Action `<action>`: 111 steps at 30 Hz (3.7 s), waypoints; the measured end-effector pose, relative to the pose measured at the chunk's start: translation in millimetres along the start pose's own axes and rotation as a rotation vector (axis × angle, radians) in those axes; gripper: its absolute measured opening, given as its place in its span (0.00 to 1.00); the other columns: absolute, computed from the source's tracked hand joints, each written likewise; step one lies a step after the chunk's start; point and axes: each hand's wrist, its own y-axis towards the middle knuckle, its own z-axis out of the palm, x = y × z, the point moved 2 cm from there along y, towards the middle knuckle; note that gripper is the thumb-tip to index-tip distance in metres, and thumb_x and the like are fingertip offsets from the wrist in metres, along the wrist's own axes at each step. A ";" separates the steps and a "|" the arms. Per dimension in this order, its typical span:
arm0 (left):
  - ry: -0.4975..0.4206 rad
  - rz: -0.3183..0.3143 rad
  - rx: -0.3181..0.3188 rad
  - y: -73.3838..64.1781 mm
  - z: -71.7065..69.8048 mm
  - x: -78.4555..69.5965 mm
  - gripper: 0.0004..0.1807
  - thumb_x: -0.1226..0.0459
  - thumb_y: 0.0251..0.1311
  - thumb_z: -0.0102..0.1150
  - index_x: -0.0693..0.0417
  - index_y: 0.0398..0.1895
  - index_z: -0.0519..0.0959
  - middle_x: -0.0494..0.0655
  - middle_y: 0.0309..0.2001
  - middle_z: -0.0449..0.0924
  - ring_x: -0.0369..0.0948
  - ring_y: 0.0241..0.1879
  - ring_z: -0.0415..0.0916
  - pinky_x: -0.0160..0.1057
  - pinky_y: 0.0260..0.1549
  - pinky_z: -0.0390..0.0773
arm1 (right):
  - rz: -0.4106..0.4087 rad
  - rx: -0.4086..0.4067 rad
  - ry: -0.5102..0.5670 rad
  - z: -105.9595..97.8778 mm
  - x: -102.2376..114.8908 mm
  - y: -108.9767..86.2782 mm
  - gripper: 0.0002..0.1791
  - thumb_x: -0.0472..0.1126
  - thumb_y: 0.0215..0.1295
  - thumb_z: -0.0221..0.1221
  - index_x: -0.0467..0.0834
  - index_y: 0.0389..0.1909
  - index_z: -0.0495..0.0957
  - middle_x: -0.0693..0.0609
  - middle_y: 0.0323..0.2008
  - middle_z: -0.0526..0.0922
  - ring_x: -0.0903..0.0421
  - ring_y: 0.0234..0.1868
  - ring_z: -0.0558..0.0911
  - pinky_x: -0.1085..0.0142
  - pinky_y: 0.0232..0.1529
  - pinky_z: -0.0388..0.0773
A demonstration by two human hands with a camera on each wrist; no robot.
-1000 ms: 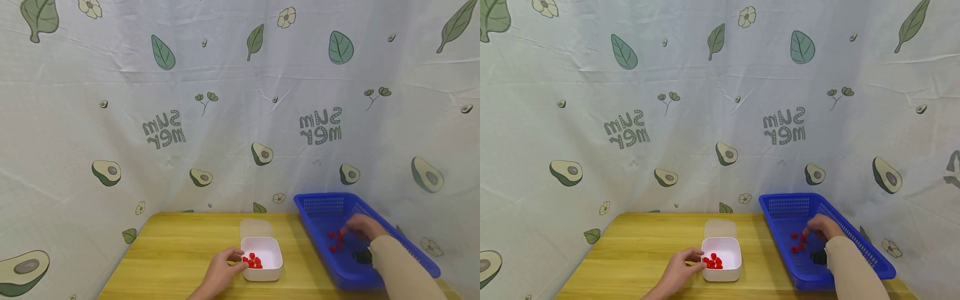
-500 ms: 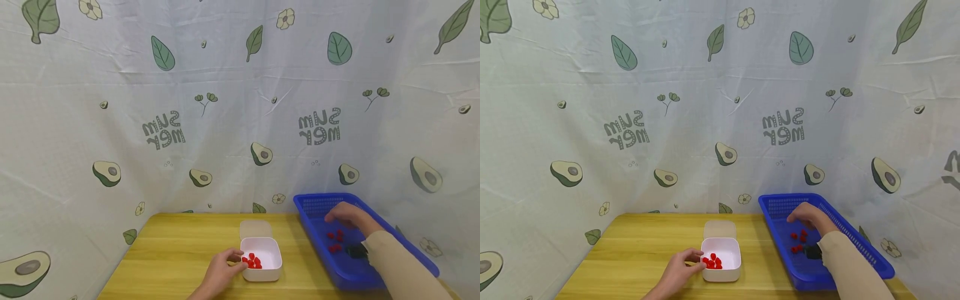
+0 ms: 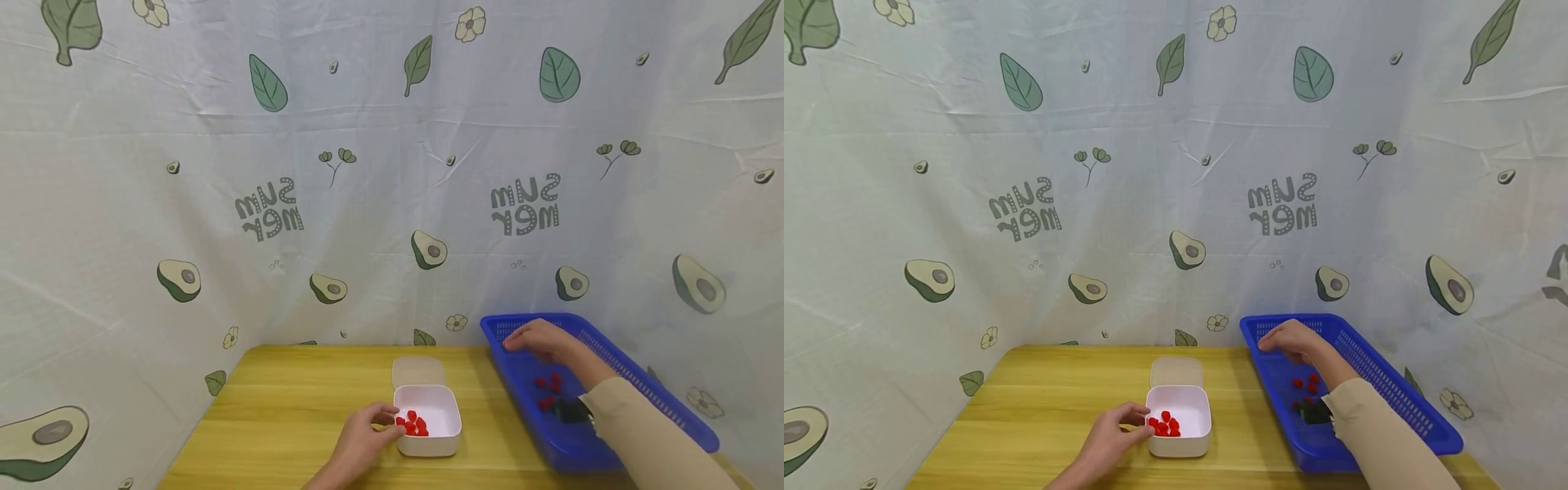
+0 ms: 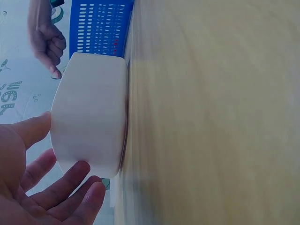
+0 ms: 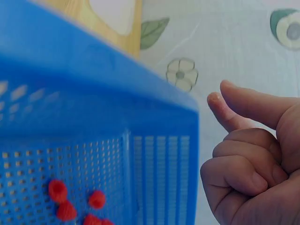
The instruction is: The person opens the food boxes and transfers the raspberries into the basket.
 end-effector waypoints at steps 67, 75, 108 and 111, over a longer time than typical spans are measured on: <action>-0.017 0.022 0.014 1.5 -3.7 -2.9 0.18 0.55 0.60 0.71 0.52 0.50 0.83 0.46 0.44 0.86 0.44 0.44 0.81 0.49 0.45 0.85 | -0.072 0.279 0.244 178.2 62.9 9.1 0.11 0.36 0.61 0.67 0.37 0.44 0.86 0.57 0.14 0.61 0.61 0.14 0.56 0.73 0.17 0.56; -0.010 0.031 0.013 0.1 -2.8 -1.6 0.17 0.55 0.61 0.70 0.51 0.50 0.83 0.46 0.45 0.86 0.44 0.45 0.81 0.49 0.45 0.84 | -0.055 0.264 0.230 192.4 57.5 9.7 0.10 0.37 0.60 0.68 0.40 0.43 0.87 0.57 0.14 0.60 0.60 0.15 0.57 0.72 0.18 0.56; 0.015 0.039 0.002 1.5 -2.5 2.0 0.15 0.54 0.60 0.70 0.48 0.47 0.84 0.43 0.42 0.86 0.42 0.43 0.81 0.45 0.43 0.85 | -0.070 0.161 0.069 222.4 46.5 10.6 0.10 0.39 0.56 0.70 0.42 0.39 0.89 0.52 0.34 0.86 0.54 0.35 0.76 0.67 0.34 0.73; 0.016 0.045 -0.002 1.3 -2.1 1.4 0.15 0.54 0.60 0.71 0.48 0.47 0.84 0.42 0.41 0.86 0.41 0.43 0.81 0.44 0.42 0.85 | -0.082 0.148 0.036 222.4 46.7 10.1 0.09 0.39 0.55 0.71 0.42 0.38 0.89 0.51 0.36 0.87 0.54 0.35 0.77 0.66 0.35 0.75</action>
